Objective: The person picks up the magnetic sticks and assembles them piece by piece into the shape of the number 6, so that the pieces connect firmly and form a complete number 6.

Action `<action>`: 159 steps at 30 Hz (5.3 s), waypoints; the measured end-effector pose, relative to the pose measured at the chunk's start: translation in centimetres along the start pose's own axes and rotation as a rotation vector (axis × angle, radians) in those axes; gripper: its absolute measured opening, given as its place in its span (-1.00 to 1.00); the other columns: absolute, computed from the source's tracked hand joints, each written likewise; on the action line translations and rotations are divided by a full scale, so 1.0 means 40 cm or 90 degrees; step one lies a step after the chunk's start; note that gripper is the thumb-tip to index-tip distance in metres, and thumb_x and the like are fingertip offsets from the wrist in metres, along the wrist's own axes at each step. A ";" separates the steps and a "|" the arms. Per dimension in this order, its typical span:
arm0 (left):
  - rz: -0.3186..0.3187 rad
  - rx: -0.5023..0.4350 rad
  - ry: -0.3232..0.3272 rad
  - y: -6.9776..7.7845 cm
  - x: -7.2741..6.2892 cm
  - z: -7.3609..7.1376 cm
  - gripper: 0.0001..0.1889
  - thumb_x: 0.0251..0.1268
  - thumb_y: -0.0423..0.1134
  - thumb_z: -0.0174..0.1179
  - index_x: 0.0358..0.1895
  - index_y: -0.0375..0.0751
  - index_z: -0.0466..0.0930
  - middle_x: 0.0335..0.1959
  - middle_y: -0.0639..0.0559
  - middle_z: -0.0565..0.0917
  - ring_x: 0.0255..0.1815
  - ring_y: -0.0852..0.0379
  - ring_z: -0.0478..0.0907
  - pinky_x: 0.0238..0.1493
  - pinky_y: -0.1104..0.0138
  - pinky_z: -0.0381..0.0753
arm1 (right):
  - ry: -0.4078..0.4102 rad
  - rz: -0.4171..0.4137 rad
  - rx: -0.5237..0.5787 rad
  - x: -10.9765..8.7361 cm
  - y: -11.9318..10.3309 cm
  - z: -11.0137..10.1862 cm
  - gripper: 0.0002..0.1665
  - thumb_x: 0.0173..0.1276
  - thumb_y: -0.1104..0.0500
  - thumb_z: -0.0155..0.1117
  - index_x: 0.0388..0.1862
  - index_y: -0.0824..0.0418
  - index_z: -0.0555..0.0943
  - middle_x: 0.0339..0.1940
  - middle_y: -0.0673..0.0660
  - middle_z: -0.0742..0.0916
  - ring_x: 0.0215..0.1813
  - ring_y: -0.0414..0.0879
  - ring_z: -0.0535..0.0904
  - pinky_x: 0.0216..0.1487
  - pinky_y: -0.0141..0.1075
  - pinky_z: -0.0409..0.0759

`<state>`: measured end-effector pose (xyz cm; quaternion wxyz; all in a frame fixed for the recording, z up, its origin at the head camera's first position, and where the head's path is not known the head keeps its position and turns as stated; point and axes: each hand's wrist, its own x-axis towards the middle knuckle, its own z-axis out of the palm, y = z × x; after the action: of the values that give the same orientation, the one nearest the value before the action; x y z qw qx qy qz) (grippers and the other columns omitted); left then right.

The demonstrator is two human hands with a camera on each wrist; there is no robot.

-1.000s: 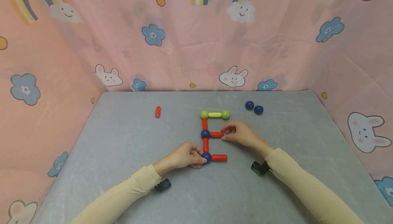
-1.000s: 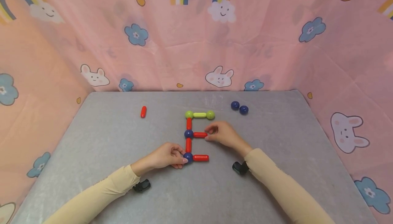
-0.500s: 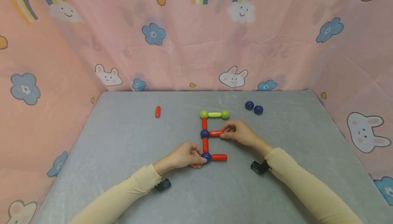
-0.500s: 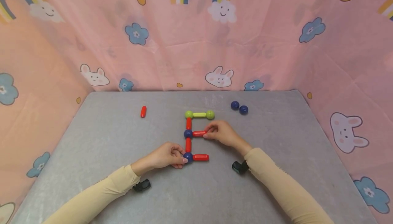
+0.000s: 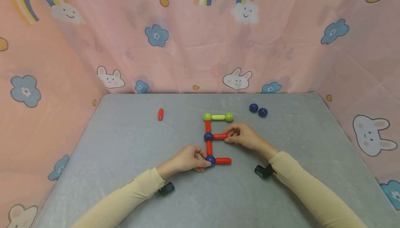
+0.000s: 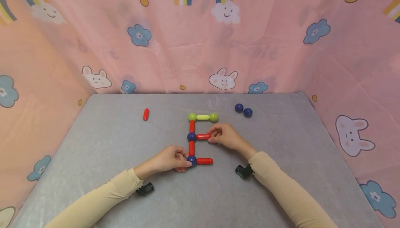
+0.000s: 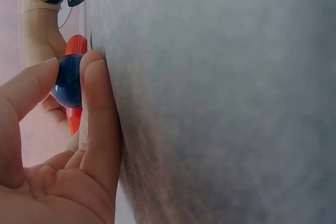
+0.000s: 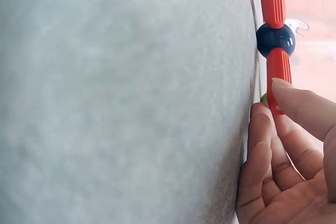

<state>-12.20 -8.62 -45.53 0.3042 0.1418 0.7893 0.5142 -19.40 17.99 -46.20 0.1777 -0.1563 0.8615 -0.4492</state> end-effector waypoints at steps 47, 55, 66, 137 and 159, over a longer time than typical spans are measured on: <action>0.001 0.016 -0.037 0.004 -0.003 -0.022 -0.73 0.30 -0.21 0.32 -0.10 -0.36 0.62 -0.42 -0.15 0.75 -0.47 0.21 0.68 -0.36 0.31 0.73 | 0.024 0.024 0.027 -0.024 0.025 -0.059 -0.67 0.31 0.22 0.35 0.05 0.24 0.63 -0.17 0.21 0.72 -0.28 -0.10 0.59 -0.32 -0.32 0.60; 0.006 0.029 -0.042 -0.002 -0.002 -0.028 -0.77 0.32 -0.22 0.30 -0.10 -0.32 0.64 -0.44 0.01 0.73 -0.47 0.23 0.68 -0.35 0.34 0.73 | 0.055 0.012 0.009 -0.029 0.025 -0.084 -0.66 0.33 0.16 0.36 0.05 0.24 0.64 -0.17 0.22 0.73 -0.29 -0.09 0.60 -0.36 -0.28 0.60; 0.123 0.138 0.143 0.045 0.037 -0.062 -0.89 0.32 -0.18 0.29 -0.28 -0.14 0.67 -0.41 0.01 0.67 -0.42 0.19 0.55 -0.40 0.40 0.57 | 0.081 -0.003 0.031 -0.042 0.015 -0.115 -0.64 0.40 0.14 0.30 0.10 0.29 0.62 -0.11 0.34 0.72 -0.27 0.09 0.63 -0.31 -0.22 0.63; 0.107 0.302 0.196 0.048 0.174 -0.047 -0.75 0.19 -0.08 0.42 -0.12 -0.07 0.78 -0.29 -0.02 0.42 -0.32 0.14 0.30 -0.34 0.43 0.21 | 0.193 0.024 -0.080 -0.045 0.025 -0.116 -0.51 0.36 -0.12 0.33 0.17 0.08 0.62 0.10 0.15 0.71 -0.04 0.00 0.61 -0.12 -0.28 0.54; 0.112 0.303 0.192 0.047 0.177 -0.048 -0.77 0.17 -0.08 0.43 -0.14 -0.04 0.79 -0.28 -0.03 0.50 -0.32 0.16 0.29 -0.33 0.43 0.20 | 0.082 0.066 -0.006 -0.058 0.027 -0.016 -0.55 0.34 -0.01 0.36 0.16 0.11 0.63 0.06 0.19 0.72 -0.11 -0.05 0.58 -0.22 -0.33 0.51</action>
<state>-19.06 -5.38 -45.66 0.0957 0.1990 0.9087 0.3542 -17.76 20.02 -46.37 0.1444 -0.0834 0.8802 -0.4444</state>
